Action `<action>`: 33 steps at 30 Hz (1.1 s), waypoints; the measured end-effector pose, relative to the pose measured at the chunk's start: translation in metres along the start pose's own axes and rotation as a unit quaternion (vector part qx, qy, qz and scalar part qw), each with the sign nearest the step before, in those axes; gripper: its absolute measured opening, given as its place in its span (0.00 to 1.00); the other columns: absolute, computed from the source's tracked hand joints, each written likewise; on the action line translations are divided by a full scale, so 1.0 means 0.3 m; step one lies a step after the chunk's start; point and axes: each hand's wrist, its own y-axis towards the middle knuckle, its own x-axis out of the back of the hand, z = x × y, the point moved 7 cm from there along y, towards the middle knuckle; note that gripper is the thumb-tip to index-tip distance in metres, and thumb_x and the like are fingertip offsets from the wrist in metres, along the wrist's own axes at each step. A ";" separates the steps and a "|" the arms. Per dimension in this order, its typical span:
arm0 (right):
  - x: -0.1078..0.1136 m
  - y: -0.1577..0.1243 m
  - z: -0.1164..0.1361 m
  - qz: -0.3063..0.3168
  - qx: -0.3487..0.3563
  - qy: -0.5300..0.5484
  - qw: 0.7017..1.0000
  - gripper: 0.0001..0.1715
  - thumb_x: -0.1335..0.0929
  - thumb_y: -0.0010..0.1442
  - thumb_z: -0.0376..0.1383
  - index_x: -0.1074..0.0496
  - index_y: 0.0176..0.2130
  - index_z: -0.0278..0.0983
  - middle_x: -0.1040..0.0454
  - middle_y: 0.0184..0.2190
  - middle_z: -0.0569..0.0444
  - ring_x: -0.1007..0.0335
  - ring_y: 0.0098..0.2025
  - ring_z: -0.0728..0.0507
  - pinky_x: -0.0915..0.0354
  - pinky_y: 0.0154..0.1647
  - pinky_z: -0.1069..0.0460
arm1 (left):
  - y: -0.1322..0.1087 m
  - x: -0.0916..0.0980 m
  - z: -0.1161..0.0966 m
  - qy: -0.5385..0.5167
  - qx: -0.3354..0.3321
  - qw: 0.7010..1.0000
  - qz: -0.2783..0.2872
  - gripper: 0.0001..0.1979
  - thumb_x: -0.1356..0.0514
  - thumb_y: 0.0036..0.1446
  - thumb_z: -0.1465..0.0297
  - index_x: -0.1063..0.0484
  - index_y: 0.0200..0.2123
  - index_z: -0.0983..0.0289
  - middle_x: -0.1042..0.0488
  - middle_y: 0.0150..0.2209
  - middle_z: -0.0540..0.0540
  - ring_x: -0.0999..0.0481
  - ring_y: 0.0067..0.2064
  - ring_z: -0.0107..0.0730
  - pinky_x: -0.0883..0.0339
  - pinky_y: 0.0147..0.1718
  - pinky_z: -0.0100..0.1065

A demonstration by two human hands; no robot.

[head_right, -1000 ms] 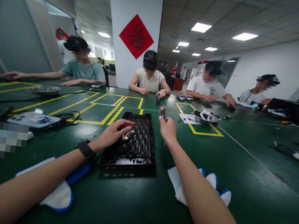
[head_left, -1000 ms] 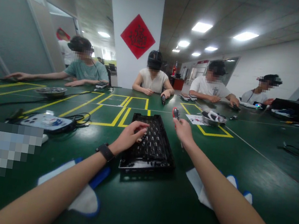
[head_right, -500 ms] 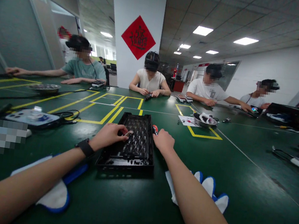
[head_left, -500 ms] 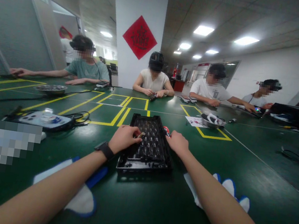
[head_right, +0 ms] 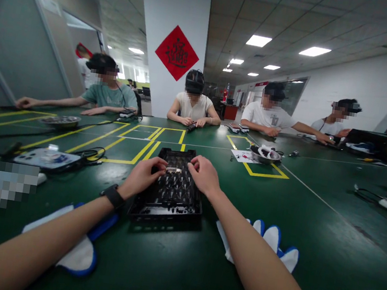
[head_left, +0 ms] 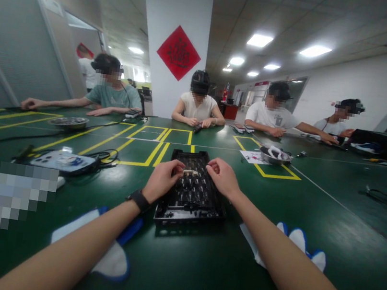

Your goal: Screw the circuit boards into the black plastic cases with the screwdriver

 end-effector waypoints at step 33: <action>-0.120 -0.160 0.300 0.378 0.243 0.138 0.883 0.11 0.29 0.48 0.40 0.23 0.29 0.34 0.29 0.28 0.53 0.36 0.34 0.48 0.41 0.36 0.54 | 0.013 -0.055 0.244 -0.103 0.159 0.982 0.007 0.20 0.52 0.53 0.71 0.36 0.49 0.66 0.33 0.50 0.59 0.35 0.52 0.37 0.43 0.53 0.40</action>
